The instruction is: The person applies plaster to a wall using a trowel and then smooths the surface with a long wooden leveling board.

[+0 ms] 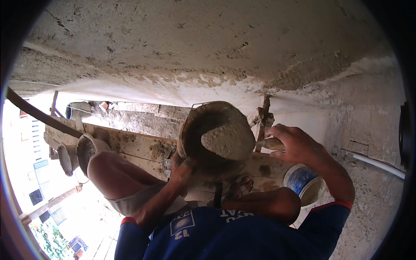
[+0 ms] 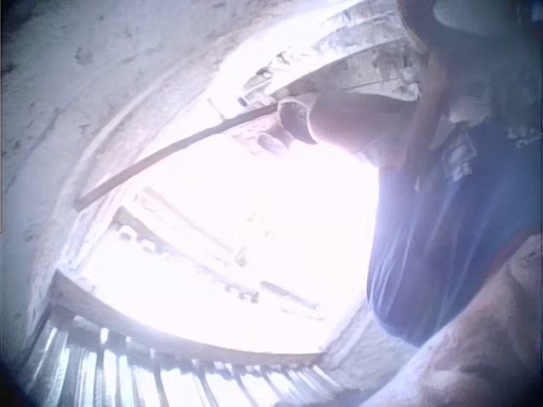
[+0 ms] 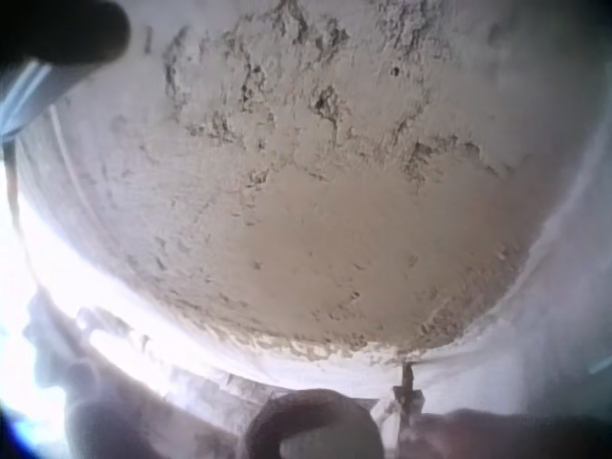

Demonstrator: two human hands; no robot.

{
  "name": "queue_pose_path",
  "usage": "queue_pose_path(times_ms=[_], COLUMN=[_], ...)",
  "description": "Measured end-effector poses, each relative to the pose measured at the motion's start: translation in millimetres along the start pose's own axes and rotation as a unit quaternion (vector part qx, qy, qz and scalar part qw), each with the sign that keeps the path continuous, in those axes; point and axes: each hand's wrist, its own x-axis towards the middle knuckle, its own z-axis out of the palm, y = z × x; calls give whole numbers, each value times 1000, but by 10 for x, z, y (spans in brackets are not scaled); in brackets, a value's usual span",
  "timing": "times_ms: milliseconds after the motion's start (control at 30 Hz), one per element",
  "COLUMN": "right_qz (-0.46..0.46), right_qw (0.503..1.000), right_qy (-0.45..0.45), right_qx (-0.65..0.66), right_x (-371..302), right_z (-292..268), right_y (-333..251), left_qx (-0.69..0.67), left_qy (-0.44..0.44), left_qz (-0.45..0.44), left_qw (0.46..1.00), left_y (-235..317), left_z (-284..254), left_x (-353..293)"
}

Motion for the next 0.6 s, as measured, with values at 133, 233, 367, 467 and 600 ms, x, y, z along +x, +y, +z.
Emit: queue_pose_path(times_ms=[133, 233, 367, 467, 600], right_qz=[-35, 0, 111, 85, 83], right_qw=[996, 989, 992, 975, 985], right_qy=[-84, -117, 57, 206, 152], right_qx=[10, 91, 34, -3, 18], right_x=[208, 514, 748, 306, 160], right_z=[-230, -123, -412, -936, -852], right_y=[103, 526, 925, 374, 82], left_qx=[-115, -69, 25, -1, 436], left_qy=[-54, -57, -37, -40, -118], left_qz=[-33, 0, 95, 102, 323], left_qw=[991, 996, 994, 994, 832], left_y=[211, 54, -202, -90, 149], left_z=[-106, -251, -313, -348, -361], left_x=[-212, -191, -117, -167, -137])
